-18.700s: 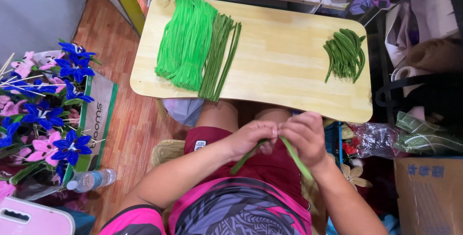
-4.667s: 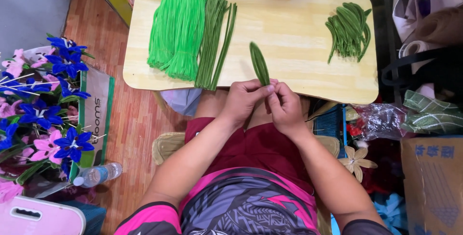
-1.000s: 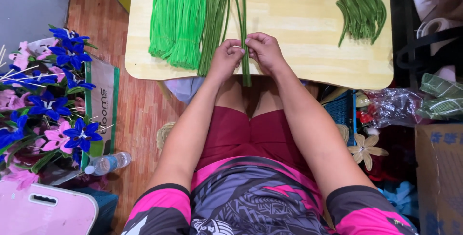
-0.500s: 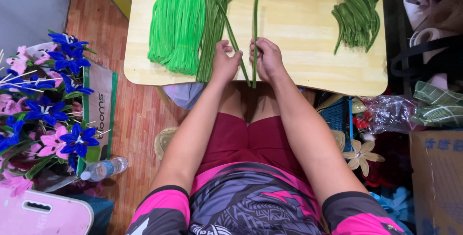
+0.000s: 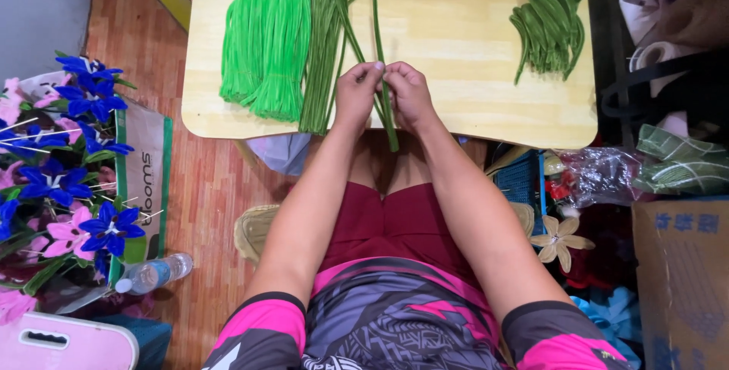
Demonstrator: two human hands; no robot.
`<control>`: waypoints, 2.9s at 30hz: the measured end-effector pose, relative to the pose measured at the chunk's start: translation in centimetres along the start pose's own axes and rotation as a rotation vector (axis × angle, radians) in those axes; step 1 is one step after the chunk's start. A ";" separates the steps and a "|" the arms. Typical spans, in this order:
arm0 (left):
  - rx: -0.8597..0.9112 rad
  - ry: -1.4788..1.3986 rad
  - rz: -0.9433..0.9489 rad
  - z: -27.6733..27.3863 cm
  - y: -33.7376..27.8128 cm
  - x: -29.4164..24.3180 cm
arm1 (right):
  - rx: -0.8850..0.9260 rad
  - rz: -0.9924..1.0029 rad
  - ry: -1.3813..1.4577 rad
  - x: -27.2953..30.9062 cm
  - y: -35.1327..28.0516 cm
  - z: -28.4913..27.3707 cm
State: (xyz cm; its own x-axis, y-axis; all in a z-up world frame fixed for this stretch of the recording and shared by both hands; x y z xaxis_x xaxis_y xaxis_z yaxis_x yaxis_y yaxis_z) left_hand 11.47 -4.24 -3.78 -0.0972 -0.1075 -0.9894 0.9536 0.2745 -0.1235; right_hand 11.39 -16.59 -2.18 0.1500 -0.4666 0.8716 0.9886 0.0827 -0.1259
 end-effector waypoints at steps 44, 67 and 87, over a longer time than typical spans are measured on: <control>0.274 -0.696 -0.241 1.0 -6.1 -9.1 | 0.225 -0.386 -0.401 7.8 -15.5 -1.2; 0.741 -0.719 -0.025 4.2 -14.8 -15.6 | 0.176 -0.196 -0.686 10.1 -18.2 2.3; 0.630 -0.925 -0.034 2.4 -12.8 -14.6 | 0.139 -0.731 -0.939 12.9 -20.8 4.2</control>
State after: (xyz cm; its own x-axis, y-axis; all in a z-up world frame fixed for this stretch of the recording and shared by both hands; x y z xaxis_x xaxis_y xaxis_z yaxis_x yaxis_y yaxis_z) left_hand 1.34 -8.46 12.39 -0.1270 -0.8468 -0.5165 0.9540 -0.2468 0.1700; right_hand -7.28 -20.65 13.64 -0.5722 0.3777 0.7280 0.8172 0.1874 0.5451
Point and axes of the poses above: each hand's wrist, its own y-axis towards the middle knuckle, its own z-axis out of the palm, x = y × z, the point moved 6 cm from there along y, towards the middle knuckle, and after that the axes turned 4 degrees about y, right-handed, at the moved point
